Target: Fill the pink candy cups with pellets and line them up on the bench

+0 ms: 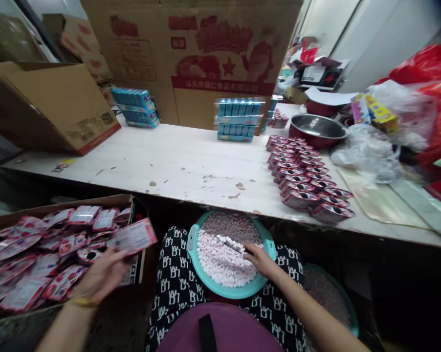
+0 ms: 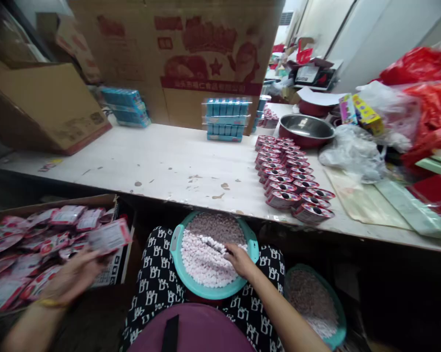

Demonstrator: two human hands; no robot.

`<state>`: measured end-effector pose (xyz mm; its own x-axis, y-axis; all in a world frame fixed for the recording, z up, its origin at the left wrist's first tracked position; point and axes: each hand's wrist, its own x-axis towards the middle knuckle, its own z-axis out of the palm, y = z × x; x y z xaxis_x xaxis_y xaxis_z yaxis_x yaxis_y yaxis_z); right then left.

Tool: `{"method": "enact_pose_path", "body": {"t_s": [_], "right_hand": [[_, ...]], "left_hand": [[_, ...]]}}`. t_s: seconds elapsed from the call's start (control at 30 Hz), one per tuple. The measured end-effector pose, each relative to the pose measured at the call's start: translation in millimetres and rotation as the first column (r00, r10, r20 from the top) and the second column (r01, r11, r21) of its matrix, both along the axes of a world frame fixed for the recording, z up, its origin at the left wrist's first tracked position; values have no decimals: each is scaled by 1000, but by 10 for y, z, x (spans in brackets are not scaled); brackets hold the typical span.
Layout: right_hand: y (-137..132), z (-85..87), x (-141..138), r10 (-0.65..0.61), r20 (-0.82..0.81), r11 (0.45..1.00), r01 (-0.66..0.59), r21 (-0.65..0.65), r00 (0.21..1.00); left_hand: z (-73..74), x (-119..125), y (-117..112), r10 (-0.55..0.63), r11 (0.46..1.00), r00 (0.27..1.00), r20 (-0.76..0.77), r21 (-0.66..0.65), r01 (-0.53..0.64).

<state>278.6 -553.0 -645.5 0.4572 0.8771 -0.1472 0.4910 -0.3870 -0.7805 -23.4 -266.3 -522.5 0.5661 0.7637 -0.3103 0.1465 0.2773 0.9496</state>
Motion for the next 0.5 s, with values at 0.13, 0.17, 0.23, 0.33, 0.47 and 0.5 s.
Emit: {"method": "enact_pose_path", "body": {"t_s": [0.13,0.17,0.23,0.33,0.47,0.5], "right_hand": [[-154,295,122,31,-31,998,-29,57,999],[-203,376,150,28,-30,998,-26,52,999],[-299,537,200,17,-32,999,-15,40,999],[-401,740,255,19,-41,999,-17,40,999],[-393,854,264,73,-46,997,-71,35,996],[-370,851,253,74,-46,997,-73,39,996]], "left_hand": [[-374,686,-632,-169,871,941,294,-402,282],[-467,838,-758,-203,842,922,329,-423,336],[-615,1071,-945,-247,819,900,358,-419,392],[-754,1270,-1068,-251,841,907,339,-388,378],[-885,1409,-1085,-193,865,964,185,-432,256],[-911,1427,-1084,-190,868,972,135,-439,231]]}}
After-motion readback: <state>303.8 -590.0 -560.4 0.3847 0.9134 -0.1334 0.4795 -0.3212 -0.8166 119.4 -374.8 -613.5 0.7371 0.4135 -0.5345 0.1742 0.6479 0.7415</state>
